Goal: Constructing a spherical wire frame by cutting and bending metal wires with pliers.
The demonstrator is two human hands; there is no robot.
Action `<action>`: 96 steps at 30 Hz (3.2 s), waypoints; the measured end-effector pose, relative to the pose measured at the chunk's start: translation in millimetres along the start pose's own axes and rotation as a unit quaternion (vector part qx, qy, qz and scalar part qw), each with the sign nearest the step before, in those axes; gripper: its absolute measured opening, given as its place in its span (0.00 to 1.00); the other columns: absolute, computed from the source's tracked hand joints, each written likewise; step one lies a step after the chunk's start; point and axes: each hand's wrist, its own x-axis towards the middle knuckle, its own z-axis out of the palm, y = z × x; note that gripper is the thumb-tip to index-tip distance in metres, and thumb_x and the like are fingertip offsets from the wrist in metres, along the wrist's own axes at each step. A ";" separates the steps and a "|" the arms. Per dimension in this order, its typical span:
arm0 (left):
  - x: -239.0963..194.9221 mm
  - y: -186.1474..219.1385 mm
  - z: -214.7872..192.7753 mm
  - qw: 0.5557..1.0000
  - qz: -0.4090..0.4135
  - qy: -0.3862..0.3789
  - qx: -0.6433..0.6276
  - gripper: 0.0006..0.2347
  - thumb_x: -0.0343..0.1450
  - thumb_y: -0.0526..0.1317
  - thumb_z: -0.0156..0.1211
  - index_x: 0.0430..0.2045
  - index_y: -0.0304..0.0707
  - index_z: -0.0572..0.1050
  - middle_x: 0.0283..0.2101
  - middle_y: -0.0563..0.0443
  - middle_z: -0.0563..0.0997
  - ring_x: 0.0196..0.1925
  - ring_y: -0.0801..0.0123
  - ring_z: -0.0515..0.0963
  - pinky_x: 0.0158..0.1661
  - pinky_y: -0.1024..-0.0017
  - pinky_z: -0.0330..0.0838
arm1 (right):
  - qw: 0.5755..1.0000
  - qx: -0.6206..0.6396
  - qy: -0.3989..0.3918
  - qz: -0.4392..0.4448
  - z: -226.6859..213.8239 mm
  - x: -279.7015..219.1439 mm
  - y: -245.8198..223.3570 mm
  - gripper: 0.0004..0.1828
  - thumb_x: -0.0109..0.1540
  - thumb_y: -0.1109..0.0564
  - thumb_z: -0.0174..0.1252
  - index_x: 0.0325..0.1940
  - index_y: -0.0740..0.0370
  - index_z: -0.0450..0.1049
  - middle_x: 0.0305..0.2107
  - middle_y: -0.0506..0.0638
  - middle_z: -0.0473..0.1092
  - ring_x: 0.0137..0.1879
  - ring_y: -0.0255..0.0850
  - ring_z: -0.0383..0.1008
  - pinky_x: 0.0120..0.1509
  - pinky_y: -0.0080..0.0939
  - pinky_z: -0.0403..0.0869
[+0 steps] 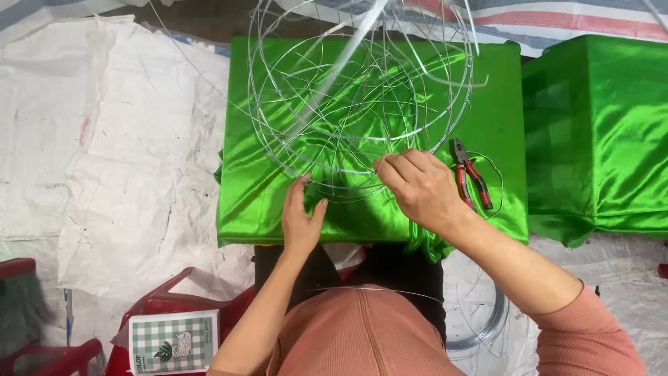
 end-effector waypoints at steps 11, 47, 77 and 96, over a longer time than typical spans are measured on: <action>6.1 11.6 -5.4 0.995 0.068 0.070 0.016 0.15 0.73 0.36 0.63 0.53 0.31 0.74 0.49 0.39 0.81 0.55 0.50 0.78 0.59 0.52 0.69 | 0.997 0.013 0.059 0.042 0.5 30.8 -7.4 0.09 0.70 0.63 0.51 0.42 0.57 0.77 0.37 0.51 0.73 0.41 0.47 0.74 0.48 0.42 0.76; 7.3 34.5 12.1 0.985 0.134 0.089 -0.069 0.09 0.75 0.29 0.54 0.47 0.27 0.78 0.44 0.34 0.85 0.44 0.51 0.86 0.44 0.57 0.81 | 0.960 0.180 -0.149 0.152 59.7 -23.8 -38.1 0.17 0.68 0.51 0.55 0.23 0.50 0.72 0.09 0.40 0.63 0.15 0.39 0.63 0.25 0.36 0.64; 99.1 163.7 -43.2 0.861 0.423 0.240 0.152 0.17 0.76 0.54 0.52 0.47 0.44 0.79 0.51 0.48 0.70 0.52 0.57 0.70 0.55 0.54 0.63 | 0.971 0.061 0.131 0.192 -20.9 28.0 21.3 0.11 0.71 0.49 0.57 0.47 0.56 0.80 0.54 0.59 0.68 0.56 0.55 0.65 0.58 0.55 0.68; 71.6 158.9 -21.7 0.907 0.364 0.135 0.162 0.18 0.79 0.52 0.45 0.48 0.37 0.74 0.38 0.57 0.81 0.41 0.63 0.79 0.49 0.63 0.60 | 0.874 0.315 0.020 0.368 -38.1 68.9 23.2 0.25 0.71 0.52 0.58 0.68 0.58 0.58 0.47 0.55 0.78 0.47 0.43 0.83 0.51 0.41 0.83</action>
